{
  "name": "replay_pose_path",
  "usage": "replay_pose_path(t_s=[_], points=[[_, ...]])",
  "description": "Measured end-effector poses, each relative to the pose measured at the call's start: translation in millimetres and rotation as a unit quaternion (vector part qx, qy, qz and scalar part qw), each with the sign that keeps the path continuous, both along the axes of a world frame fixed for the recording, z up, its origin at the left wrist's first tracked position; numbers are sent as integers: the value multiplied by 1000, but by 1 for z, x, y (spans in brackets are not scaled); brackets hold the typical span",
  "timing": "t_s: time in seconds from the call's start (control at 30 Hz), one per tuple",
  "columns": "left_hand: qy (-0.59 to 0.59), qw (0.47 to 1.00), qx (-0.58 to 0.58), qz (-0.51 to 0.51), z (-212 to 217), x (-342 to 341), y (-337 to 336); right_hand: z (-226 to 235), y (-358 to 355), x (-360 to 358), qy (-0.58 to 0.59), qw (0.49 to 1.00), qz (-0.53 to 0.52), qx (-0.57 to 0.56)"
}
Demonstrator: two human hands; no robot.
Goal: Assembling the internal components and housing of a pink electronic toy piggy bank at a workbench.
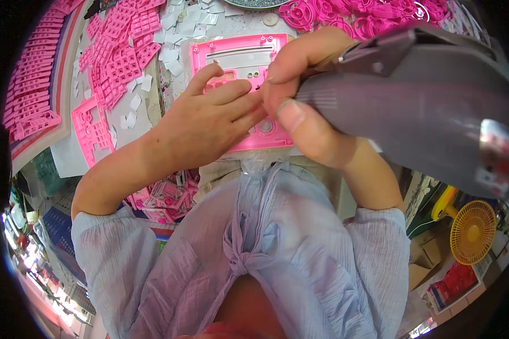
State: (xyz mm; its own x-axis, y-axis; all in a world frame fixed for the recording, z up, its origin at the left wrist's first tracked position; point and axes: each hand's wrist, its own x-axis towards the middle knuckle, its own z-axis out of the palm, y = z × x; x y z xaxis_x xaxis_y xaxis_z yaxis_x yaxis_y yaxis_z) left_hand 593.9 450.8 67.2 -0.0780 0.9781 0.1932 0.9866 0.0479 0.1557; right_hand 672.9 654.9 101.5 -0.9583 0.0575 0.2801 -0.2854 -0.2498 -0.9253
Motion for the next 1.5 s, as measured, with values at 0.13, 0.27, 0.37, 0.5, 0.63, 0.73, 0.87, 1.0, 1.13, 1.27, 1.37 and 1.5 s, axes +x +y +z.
replay_pose_path(t_s=[0.13,0.27,0.37,0.5,0.63,0.73,0.87,1.0,1.13,1.27,1.37,1.5], points=[[-4,1000,3,15,0,3,-4,-11,-1,-2,7,1000,14,-1],[-22,1000,0,11,4,1,-5,-22,-9,-7,44,996,15,72],[-30,1000,8,4,3,-1,-5,-25,-9,-6,75,983,23,164],[2,1000,-19,-10,4,2,-5,-26,-7,-6,73,983,42,163],[-31,999,20,5,1,2,-7,-20,-1,-16,-18,998,50,16],[-151,983,71,78,11,-8,-26,8,26,-26,57,996,66,-25],[-101,901,249,341,11,-59,-86,55,67,-20,47,982,-154,97],[-26,882,162,443,3,-78,-128,52,91,-42,45,944,-252,208],[26,894,142,424,-2,-86,-97,27,81,-47,88,885,-336,310],[152,898,134,390,-9,-118,-69,11,59,-39,136,850,-393,324],[168,918,46,357,-12,-141,-65,14,65,-21,117,861,-373,327],[133,917,130,354,10,-149,-72,6,84,4,90,869,-381,304]])
